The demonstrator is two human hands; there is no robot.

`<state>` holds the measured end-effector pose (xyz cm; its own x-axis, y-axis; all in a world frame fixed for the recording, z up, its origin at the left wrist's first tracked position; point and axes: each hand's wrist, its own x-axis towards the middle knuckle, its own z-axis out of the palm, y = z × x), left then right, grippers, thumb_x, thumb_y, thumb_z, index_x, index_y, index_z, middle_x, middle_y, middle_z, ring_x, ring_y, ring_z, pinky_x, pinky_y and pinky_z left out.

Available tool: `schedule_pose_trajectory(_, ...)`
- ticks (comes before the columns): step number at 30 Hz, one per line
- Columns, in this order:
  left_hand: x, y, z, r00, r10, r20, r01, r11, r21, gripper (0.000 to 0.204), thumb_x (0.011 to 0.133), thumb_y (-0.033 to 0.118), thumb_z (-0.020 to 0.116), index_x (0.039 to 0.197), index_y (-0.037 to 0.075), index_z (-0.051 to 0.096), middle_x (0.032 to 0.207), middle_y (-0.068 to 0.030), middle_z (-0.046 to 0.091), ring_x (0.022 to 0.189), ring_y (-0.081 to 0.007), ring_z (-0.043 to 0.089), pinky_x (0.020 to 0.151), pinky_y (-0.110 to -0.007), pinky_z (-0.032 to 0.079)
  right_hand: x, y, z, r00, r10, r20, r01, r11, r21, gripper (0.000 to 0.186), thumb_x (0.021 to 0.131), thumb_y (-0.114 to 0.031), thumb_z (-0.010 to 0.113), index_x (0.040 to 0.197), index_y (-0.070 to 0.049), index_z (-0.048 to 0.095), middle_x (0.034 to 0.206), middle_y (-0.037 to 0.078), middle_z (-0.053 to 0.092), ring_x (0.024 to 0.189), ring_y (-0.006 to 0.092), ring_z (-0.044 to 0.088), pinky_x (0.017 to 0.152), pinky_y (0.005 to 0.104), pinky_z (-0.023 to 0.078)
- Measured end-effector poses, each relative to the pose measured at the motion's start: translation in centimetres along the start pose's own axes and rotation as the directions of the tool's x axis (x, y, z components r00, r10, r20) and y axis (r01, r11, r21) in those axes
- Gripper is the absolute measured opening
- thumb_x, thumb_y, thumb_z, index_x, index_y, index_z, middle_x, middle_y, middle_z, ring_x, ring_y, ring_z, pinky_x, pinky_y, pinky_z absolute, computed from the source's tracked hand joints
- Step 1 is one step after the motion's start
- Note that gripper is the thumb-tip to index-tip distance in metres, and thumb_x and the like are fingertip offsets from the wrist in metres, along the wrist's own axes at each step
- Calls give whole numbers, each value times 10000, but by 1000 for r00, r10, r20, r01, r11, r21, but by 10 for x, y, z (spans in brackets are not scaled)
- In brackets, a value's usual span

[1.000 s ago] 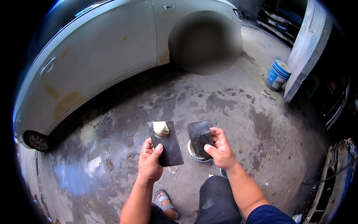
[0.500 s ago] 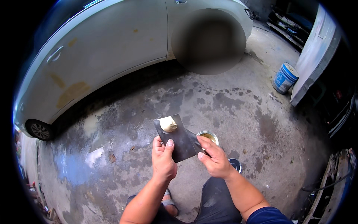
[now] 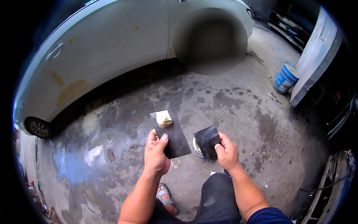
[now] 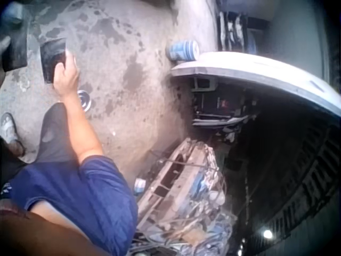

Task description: The person scoops body filler from a can onto a putty knife, then uses a smaller scraper to spread the filler onto a damaged area on the car door. The person repeatedly transfers filler between tools and applies it to the same spot.

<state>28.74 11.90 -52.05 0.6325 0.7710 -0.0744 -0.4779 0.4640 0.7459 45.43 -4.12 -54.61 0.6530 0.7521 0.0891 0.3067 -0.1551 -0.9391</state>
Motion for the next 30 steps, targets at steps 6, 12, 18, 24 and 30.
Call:
schedule_pose_trajectory(6, -6, -9, 3, 955, -275, 112, 283, 957, -63, 260, 920, 66, 577, 1161, 63, 481, 1091, -79, 624, 954, -165, 623, 884, -347, 512, 1, -14, 9, 834, -193, 517, 67, 966, 251, 341, 949, -298, 598, 1102, -3, 520, 811, 9, 603, 773, 56, 533, 699, 219, 425)
schedule_pose_trajectory(12, -8, -8, 3, 959, -244, 147, 255, 965, -57, 285, 913, 54, 582, 1180, 58, 482, 1080, -77, 632, 978, -171, 626, 911, -343, 498, 39, 15, 12, 954, -54, 296, -54, 937, 346, 377, 932, -323, 630, 1080, 16, 553, 901, 45, 655, 832, 80, 581, 730, 245, 468)
schedule_pose_trajectory(18, -8, -5, 0, 968, -189, 163, 188, 982, 26, 343, 897, 45, 596, 1226, 22, 505, 1145, -77, 621, 1053, -162, 593, 955, -336, 459, 43, 13, 4, 998, -18, 58, -11, 885, 466, 418, 919, -173, 627, 1232, 54, 468, 1092, 100, 654, 989, 123, 590, 851, 278, 464)
schedule_pose_trajectory(24, -17, -23, 7, 944, -283, 169, 266, 957, 118, 386, 889, 41, 593, 1264, -11, 521, 1175, -71, 617, 1084, -157, 574, 971, -326, 436, 35, -9, 28, 997, -54, 55, 20, 872, 490, 390, 967, -169, 566, 1247, 64, 430, 1001, 107, 647, 909, 97, 596, 780, 243, 481)
schedule_pose_trajectory(30, -2, -1, -5, 999, -29, 31, 27, 997, 69, 365, 925, 39, 521, 1284, -15, 485, 1169, -113, 623, 1048, -191, 619, 943, -335, 488, 27, -27, -1, 996, -76, -54, 69, 220, 973, 482, 999, -405, 418, 1350, -77, 369, 1163, 130, 532, 1024, 285, 595, 891, 374, 472)
